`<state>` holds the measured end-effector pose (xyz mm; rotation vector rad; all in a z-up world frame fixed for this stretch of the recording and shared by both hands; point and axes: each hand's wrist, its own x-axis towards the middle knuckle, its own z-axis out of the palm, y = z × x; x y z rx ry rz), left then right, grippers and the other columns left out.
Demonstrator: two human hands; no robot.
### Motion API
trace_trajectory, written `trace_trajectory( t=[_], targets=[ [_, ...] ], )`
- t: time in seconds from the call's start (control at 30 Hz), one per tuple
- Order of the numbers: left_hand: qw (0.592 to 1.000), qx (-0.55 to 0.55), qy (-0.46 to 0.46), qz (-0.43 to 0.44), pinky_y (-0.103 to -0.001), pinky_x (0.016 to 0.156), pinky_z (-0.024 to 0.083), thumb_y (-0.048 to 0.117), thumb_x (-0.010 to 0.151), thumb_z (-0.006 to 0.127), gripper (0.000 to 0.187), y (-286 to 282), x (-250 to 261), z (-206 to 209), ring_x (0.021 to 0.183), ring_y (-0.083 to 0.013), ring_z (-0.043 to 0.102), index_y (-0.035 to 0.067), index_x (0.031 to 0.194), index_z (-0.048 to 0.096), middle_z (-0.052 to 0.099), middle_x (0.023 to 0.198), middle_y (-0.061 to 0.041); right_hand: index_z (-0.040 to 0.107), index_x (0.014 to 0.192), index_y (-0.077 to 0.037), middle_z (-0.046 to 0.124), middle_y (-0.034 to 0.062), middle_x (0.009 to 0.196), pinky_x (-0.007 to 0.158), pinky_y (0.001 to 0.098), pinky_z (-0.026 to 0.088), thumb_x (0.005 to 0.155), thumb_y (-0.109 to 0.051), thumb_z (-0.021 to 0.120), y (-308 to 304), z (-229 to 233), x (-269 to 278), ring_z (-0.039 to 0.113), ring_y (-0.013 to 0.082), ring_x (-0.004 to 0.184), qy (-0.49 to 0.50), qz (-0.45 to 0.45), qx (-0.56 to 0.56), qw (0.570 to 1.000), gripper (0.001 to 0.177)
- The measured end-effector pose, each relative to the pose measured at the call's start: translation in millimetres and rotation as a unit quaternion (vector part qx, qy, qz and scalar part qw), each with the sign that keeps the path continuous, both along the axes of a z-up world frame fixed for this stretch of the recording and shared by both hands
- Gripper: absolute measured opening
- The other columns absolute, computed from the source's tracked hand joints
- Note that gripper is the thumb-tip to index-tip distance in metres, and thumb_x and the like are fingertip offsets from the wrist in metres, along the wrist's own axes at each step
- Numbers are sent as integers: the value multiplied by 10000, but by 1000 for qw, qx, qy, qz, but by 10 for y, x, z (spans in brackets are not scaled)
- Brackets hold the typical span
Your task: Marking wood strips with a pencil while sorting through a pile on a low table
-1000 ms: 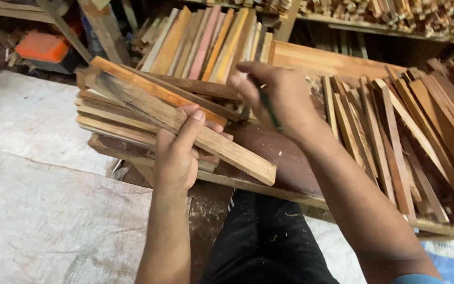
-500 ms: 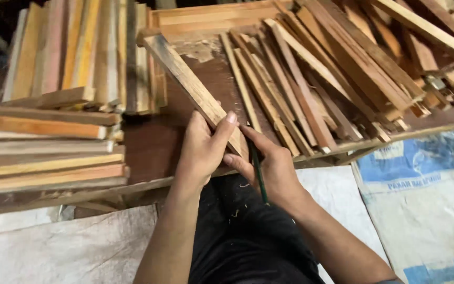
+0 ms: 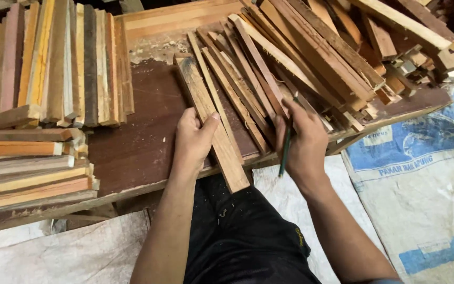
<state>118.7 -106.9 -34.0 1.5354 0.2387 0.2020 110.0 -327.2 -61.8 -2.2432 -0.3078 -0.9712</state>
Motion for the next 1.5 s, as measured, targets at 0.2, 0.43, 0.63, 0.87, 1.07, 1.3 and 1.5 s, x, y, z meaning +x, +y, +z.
trace_trajectory(
  t=[0.2,0.43,0.63,0.87,1.07,1.3,1.5],
  targets=[
    [999,24,-13,23,-309,496,512,197,908,715,439,-109,79,-104,634,-162,609,-84,1220,590,624,720,-105,623,1318,-164,732,151,956,902,529,561,959,-193,667,25,5,265,698,372,1061,118,-47,-56,990,362],
    [993,114,-39,6,-333,597,551,135,933,657,704,-111,0,4,787,-241,685,59,1569,366,716,909,-216,630,1382,-245,664,232,918,820,586,561,845,-272,767,-66,-236,573,704,485,922,227,-77,-17,971,556],
    [990,132,-54,3,-282,720,586,167,912,693,245,-79,47,-159,912,-116,702,132,1143,767,771,1105,-111,710,1232,-222,715,143,835,855,489,585,835,-195,747,-34,-278,629,733,362,945,153,-59,-19,986,399],
    [987,129,-94,-29,-310,657,590,240,928,706,226,-33,-92,-3,833,-123,705,133,1113,780,786,935,-123,728,1255,-135,719,204,891,792,458,566,911,-118,720,92,446,181,731,372,894,84,93,79,989,345],
    [989,18,-136,-48,-291,674,530,345,947,726,261,28,-353,314,817,-98,578,88,989,754,701,811,-64,728,1197,-17,738,114,859,740,347,590,899,-118,761,521,810,-288,697,171,806,209,271,249,906,316],
    [984,27,-150,93,-233,532,378,334,881,810,333,381,-363,35,627,-66,453,59,731,697,566,575,-10,782,1160,-124,779,61,984,872,337,577,851,-295,894,606,686,-603,761,241,937,72,148,90,982,371],
    [988,-24,-104,114,-245,506,346,310,815,849,350,141,-372,-51,577,-68,441,61,652,666,547,531,3,623,1310,66,743,262,962,731,582,551,826,-297,859,906,717,-804,710,436,844,121,141,-34,982,649]
  ],
)
